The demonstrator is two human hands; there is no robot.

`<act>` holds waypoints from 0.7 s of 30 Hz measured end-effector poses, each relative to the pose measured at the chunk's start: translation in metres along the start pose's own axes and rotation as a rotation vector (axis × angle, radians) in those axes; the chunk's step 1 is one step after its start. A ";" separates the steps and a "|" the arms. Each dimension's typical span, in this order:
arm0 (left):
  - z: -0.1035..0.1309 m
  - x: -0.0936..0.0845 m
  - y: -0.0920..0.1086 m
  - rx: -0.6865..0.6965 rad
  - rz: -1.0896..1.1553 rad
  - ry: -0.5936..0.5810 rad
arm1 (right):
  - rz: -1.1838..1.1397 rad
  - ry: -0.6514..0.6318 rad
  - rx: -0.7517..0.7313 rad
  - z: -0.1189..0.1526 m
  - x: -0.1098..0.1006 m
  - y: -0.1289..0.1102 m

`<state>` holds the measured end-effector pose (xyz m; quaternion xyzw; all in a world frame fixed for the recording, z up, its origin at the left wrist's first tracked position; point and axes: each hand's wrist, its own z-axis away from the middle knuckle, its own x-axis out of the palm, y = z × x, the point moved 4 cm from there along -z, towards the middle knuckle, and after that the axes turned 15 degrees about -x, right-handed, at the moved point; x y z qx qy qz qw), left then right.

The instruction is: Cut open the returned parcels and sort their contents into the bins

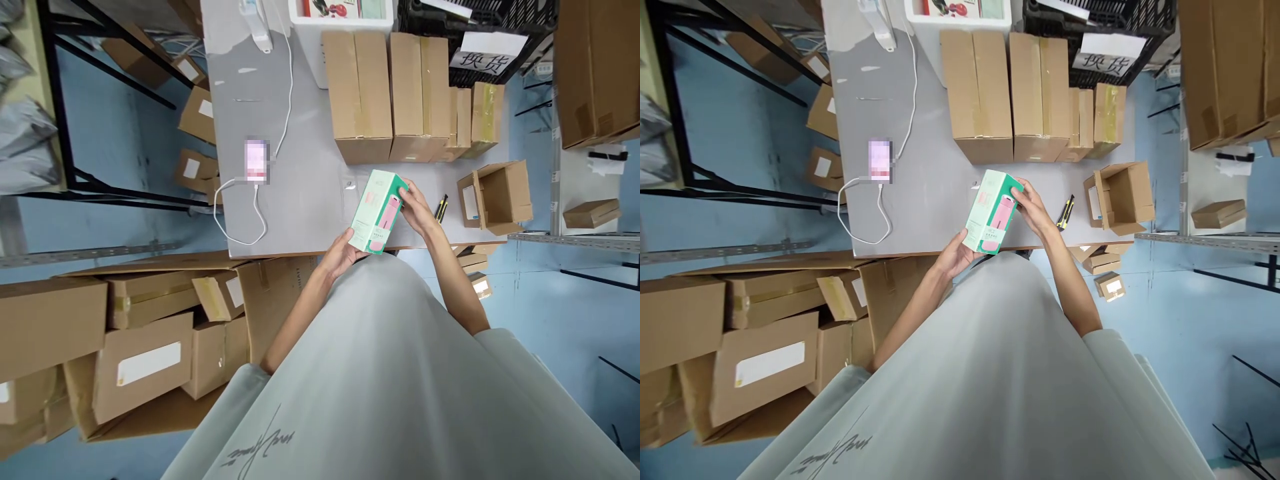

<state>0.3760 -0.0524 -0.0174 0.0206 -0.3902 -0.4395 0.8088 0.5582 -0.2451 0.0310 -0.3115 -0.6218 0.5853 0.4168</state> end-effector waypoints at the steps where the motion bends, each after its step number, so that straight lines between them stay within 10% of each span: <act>1: -0.001 0.005 -0.003 -0.024 0.032 -0.027 | -0.023 -0.005 0.012 0.001 0.005 -0.002; 12: 0.006 0.036 0.007 0.055 -0.198 0.060 | 0.029 0.270 0.119 0.015 -0.009 0.007; 21: 0.015 0.043 0.012 0.087 -0.323 0.081 | 0.060 0.223 0.096 0.016 -0.009 -0.007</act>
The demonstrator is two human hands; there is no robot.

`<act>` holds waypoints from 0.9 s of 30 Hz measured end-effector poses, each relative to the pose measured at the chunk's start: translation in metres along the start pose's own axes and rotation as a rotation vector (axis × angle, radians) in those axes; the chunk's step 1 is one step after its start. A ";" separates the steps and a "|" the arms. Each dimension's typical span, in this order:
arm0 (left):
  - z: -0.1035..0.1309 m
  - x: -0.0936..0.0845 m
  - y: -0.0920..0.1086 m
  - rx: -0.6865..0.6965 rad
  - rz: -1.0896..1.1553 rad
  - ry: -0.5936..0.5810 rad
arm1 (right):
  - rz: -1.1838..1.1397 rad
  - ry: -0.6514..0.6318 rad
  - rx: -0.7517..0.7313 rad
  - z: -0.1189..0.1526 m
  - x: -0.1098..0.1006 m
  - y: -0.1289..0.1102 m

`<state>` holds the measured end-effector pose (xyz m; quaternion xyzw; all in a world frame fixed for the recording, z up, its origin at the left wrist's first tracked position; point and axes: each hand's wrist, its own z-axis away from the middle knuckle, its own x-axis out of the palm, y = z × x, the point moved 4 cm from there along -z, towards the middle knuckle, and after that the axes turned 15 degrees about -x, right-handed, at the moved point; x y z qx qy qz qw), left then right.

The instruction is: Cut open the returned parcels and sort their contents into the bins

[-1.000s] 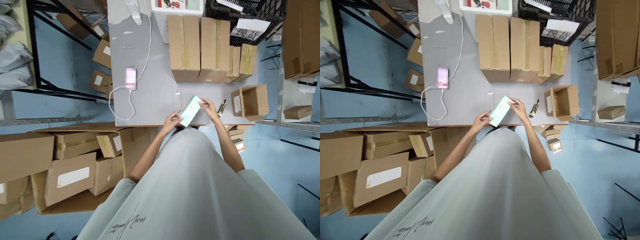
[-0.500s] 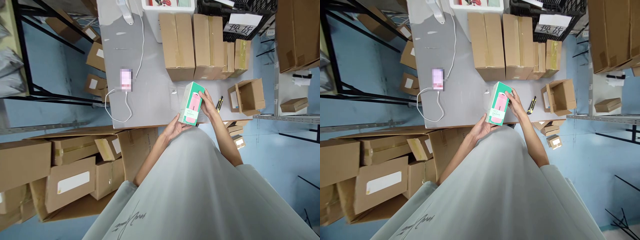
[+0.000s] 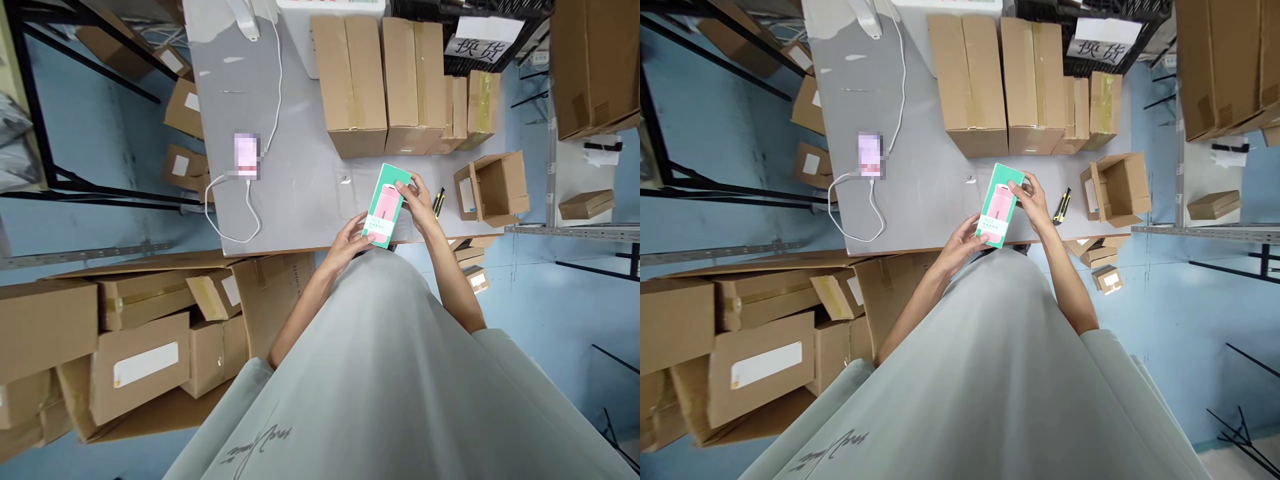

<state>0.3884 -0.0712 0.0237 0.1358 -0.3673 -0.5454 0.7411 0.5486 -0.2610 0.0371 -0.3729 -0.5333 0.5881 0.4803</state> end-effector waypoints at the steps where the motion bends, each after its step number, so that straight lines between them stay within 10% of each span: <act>1: 0.000 -0.001 0.000 0.005 -0.004 0.004 | 0.011 -0.008 -0.016 0.000 0.000 -0.001; 15: 0.004 -0.013 -0.023 -0.211 0.330 -0.216 | -0.048 -0.226 -0.076 0.004 0.015 -0.031; 27: 0.009 -0.009 0.011 -0.009 0.100 -0.031 | 0.057 -0.090 -0.078 0.001 0.003 -0.022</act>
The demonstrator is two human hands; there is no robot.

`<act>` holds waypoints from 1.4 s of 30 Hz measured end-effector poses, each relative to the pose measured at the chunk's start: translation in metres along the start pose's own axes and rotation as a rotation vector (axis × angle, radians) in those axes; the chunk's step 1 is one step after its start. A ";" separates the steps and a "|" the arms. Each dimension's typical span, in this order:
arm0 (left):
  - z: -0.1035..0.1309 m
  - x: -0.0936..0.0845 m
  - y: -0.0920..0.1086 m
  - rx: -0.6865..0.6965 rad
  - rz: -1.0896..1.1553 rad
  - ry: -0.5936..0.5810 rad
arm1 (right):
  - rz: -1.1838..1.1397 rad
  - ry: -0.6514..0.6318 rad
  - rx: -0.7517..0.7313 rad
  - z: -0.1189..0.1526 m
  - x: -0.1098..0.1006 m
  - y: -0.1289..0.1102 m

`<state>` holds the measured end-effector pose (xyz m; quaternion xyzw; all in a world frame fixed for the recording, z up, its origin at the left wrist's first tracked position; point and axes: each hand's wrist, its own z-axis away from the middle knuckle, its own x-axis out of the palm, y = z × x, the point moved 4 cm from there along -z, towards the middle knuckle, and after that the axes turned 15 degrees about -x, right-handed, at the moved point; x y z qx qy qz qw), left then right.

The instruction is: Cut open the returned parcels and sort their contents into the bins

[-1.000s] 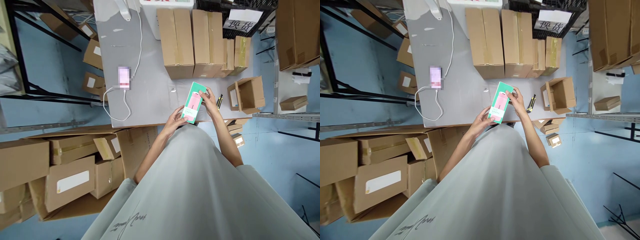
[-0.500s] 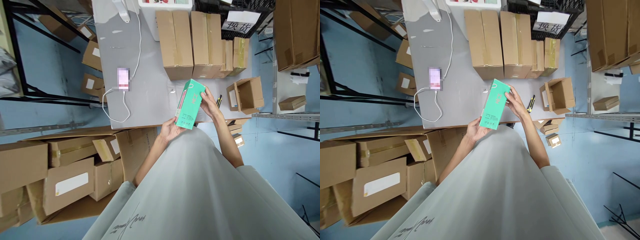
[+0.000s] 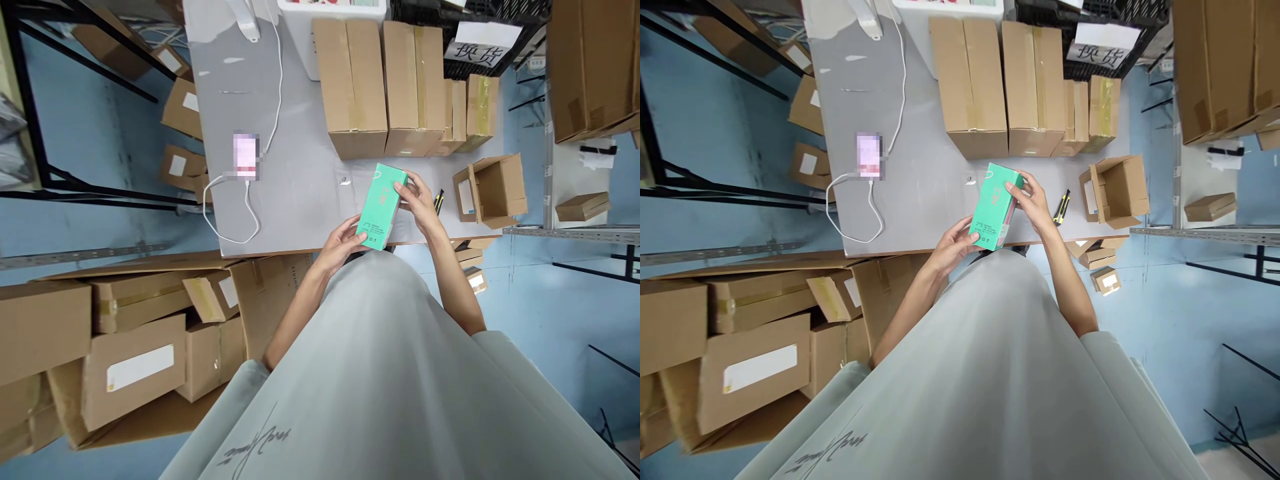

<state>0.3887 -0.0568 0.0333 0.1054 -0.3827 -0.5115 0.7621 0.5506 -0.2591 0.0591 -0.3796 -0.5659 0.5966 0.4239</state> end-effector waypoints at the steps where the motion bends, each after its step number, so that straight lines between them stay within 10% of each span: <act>1: 0.000 0.000 -0.001 -0.002 0.010 0.001 | 0.002 -0.002 -0.002 0.000 0.000 -0.001; 13: -0.003 -0.010 -0.022 -0.212 0.263 -0.158 | -0.125 -0.068 -0.008 0.006 0.010 -0.005; 22: -0.005 -0.007 -0.001 -0.056 0.097 0.020 | 0.002 0.046 0.054 0.000 0.008 0.014; 34: -0.006 -0.009 -0.018 -0.224 0.302 -0.184 | -0.083 -0.045 0.016 0.006 0.019 -0.004; 42: -0.012 -0.020 -0.009 -0.124 0.083 -0.056 | 0.012 0.096 0.080 0.010 0.016 0.014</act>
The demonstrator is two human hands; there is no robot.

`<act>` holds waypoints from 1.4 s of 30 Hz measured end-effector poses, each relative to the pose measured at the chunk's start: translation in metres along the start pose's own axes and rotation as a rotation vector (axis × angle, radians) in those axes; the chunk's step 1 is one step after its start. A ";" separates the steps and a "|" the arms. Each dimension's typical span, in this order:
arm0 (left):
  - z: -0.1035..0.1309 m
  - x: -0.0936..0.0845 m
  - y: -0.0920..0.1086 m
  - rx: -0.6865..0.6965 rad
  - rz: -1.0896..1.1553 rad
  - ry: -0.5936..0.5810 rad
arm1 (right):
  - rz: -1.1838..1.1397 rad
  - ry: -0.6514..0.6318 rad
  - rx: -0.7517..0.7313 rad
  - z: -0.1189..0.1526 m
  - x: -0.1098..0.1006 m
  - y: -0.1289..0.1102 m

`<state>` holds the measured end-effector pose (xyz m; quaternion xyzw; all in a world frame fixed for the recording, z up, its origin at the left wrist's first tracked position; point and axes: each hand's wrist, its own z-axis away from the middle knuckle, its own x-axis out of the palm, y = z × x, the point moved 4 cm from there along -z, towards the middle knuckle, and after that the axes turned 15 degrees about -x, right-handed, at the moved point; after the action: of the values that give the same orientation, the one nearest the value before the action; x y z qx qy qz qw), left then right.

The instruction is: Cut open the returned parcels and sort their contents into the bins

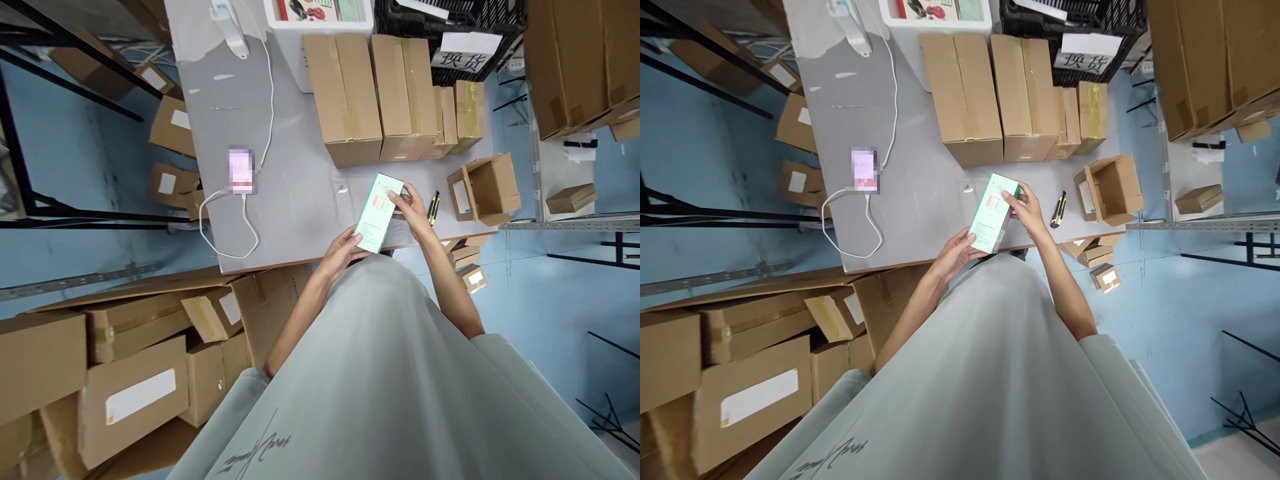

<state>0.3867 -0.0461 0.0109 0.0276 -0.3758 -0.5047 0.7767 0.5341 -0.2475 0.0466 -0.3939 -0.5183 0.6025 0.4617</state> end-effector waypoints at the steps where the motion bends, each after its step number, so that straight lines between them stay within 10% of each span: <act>1: 0.000 -0.002 0.001 -0.003 -0.009 -0.002 | 0.000 0.012 0.004 0.001 0.000 0.001; 23: 0.014 -0.035 0.011 0.003 -0.116 -0.070 | -0.063 0.154 0.022 0.027 0.035 0.005; 36: 0.004 -0.023 0.035 0.106 -0.101 -0.034 | -0.118 0.015 0.074 0.085 0.066 0.024; 42: -0.004 -0.007 0.069 0.208 -0.127 -0.046 | -0.159 -0.040 0.025 0.067 0.061 0.008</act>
<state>0.4402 -0.0079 0.0333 0.1202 -0.4411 -0.5119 0.7273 0.4528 -0.2064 0.0494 -0.3339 -0.5494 0.5782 0.5024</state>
